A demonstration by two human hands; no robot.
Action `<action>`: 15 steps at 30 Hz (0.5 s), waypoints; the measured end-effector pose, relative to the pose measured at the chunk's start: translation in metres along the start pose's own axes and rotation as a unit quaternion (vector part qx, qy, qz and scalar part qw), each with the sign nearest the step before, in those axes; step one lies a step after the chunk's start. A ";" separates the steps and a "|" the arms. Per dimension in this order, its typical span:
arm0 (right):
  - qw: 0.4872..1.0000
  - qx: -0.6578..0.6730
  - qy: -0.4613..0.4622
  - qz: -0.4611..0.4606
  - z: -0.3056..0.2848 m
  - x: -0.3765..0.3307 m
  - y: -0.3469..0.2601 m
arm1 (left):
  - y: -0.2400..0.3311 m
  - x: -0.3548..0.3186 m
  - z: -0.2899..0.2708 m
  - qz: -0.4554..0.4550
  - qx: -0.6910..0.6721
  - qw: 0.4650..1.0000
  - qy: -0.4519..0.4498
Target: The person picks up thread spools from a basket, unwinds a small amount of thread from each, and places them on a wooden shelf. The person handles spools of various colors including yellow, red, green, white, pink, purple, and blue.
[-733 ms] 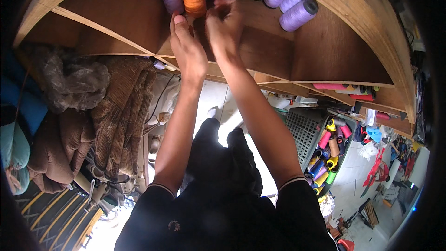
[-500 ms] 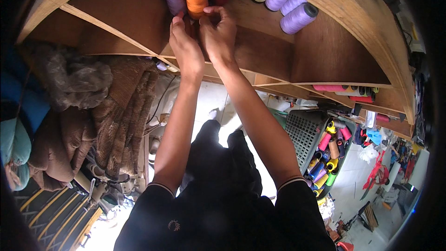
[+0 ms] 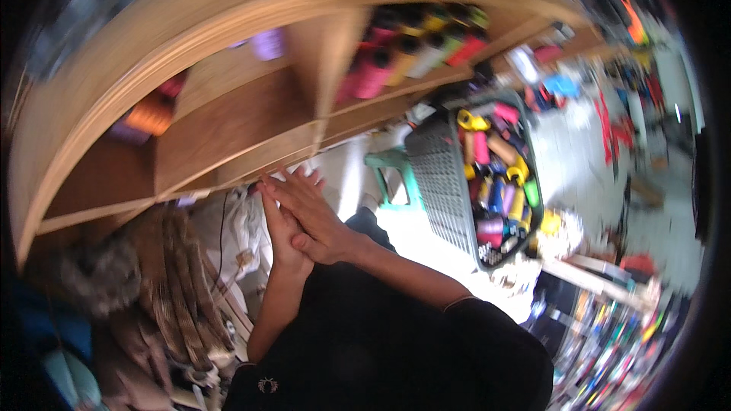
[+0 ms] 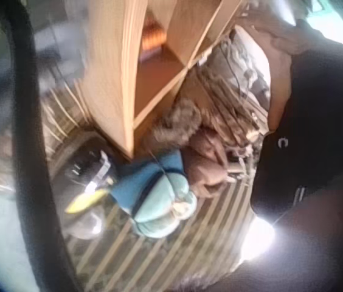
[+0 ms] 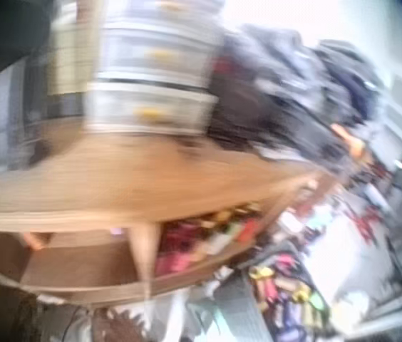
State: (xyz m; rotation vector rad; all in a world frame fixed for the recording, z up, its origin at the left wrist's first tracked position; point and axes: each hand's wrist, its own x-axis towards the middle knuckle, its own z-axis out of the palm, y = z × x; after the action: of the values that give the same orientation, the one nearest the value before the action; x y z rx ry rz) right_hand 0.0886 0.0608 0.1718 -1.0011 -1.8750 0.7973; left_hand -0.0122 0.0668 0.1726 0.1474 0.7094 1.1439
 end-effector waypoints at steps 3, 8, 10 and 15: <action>0.982 0.017 0.071 0.172 -0.009 -0.056 0.041 | -0.029 -0.015 0.024 -0.101 0.101 0.989 -0.042; 0.590 0.642 0.289 0.396 -0.047 -0.108 0.059 | -0.095 -0.002 0.060 0.222 0.627 0.667 -0.334; 0.502 0.702 0.366 0.348 -0.058 -0.114 0.060 | -0.124 0.010 0.047 0.233 0.689 0.539 -0.425; 0.481 0.700 0.398 0.347 -0.087 -0.178 0.081 | -0.159 0.055 -0.016 0.129 0.761 0.440 -0.459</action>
State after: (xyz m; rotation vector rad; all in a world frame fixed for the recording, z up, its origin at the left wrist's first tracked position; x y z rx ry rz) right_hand 0.2500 -0.0427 0.0767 -0.6389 0.3816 1.4981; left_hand 0.1146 0.0421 0.0638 2.3268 0.4629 0.1345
